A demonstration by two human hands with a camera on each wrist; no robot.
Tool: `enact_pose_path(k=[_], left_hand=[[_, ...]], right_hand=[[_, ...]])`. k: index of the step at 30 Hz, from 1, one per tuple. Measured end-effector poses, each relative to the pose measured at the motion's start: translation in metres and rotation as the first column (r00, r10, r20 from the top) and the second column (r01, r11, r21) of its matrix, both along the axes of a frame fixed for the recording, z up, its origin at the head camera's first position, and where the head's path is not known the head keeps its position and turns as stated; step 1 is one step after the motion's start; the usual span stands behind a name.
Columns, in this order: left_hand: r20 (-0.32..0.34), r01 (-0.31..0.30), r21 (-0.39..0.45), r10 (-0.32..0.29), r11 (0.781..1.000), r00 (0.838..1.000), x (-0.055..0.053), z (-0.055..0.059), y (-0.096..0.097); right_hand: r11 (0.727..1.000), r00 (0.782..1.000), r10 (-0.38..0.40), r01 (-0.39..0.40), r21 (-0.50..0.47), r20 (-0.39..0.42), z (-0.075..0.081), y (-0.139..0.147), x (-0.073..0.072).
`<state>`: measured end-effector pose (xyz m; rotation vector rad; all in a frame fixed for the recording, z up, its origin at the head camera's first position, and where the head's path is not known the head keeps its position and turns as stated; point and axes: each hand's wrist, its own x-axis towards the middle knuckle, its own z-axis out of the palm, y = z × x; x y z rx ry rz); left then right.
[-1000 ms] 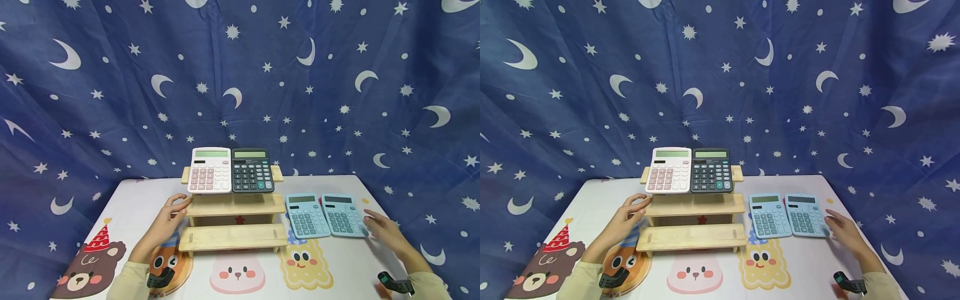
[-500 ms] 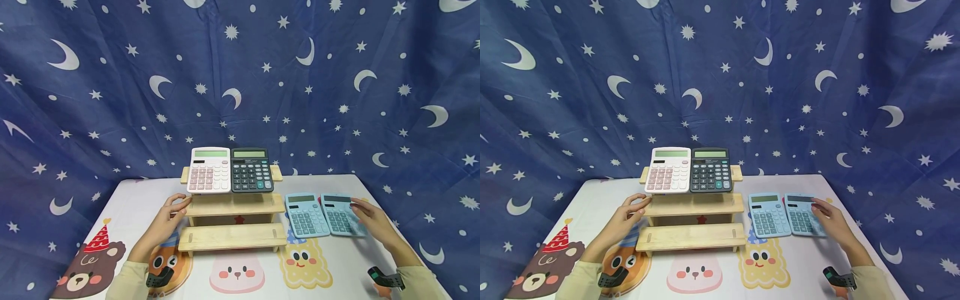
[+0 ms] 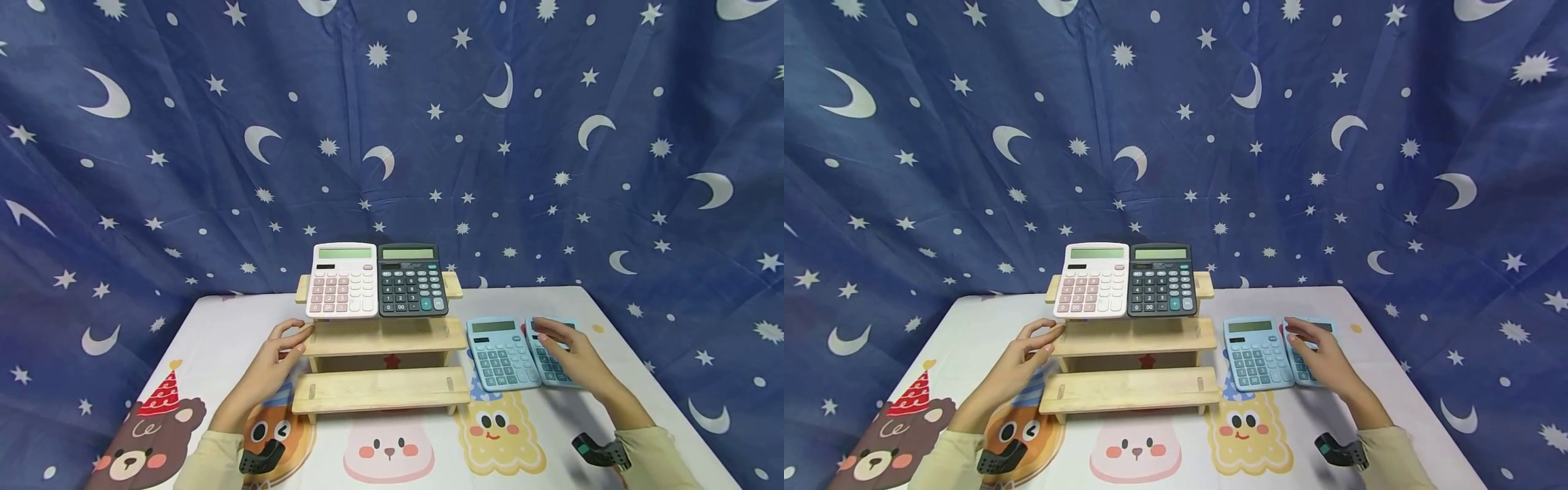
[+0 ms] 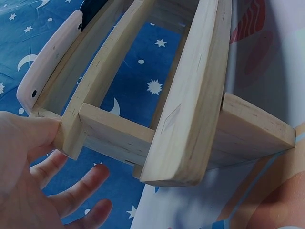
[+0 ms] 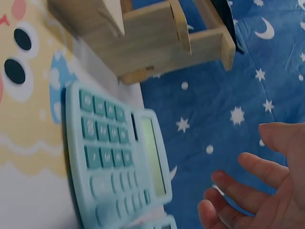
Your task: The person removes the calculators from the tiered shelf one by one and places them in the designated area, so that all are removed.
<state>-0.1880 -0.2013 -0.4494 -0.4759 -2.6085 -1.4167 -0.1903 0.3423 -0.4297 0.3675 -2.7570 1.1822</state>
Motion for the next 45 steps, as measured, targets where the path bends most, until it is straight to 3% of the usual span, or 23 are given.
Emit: enact_pose_path(k=[6, 15, 29, 45], left_hand=[[-0.001, -0.003, 0.002, 0.003, 1.0, 1.0, 0.0, -0.001, 0.001], [-0.002, -0.012, -0.011, 0.012, 1.0, 1.0, 0.001, -0.001, 0.001], [-0.024, -0.003, -0.008, 0.003, 1.0, 1.0, -0.001, 0.0, 0.001], [0.006, -0.012, -0.001, 0.012, 1.0, 1.0, 0.0, 0.0, 0.001]], right_hand=[[1.0, 1.0, 0.02, -0.02, -0.017, 0.0, 0.005, -0.02, -0.002], [0.99, 0.993, 0.111, -0.114, -0.087, -0.046, 0.013, -0.045, -0.004], [0.982, 0.986, 0.16, -0.164, -0.092, -0.044, 0.028, -0.078, -0.007], [0.95, 0.962, 0.265, -0.272, -0.152, -0.069, 0.034, -0.114, -0.002]])
